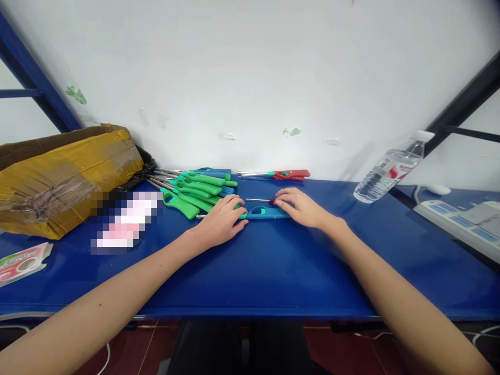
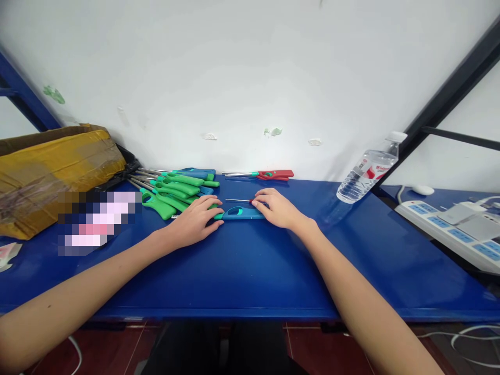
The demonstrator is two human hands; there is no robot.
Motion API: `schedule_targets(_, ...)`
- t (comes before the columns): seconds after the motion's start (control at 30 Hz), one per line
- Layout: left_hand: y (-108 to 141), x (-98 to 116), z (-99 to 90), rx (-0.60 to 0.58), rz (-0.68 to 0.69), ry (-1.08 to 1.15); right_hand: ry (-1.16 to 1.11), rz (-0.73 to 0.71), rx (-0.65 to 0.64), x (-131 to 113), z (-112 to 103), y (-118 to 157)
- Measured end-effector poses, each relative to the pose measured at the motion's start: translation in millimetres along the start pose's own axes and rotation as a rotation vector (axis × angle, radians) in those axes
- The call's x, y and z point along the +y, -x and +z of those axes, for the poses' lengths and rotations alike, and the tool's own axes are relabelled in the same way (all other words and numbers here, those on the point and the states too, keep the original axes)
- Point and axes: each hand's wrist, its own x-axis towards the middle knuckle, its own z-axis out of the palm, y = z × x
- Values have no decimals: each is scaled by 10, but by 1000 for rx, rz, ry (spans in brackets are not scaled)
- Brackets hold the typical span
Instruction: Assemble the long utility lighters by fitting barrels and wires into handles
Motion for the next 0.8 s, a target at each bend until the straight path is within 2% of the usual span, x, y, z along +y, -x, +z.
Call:
schedule_targets(0.37,-6,7,-26,-1,-1,4,106,103,100,195,105,-10)
schedule_targets(0.6,-6,4,-18,-18,13,-4,157,201,60,196,95,7)
schedule_targets(0.8,-10,22,-26,-18,14,1,147,181,60,209,100,-7)
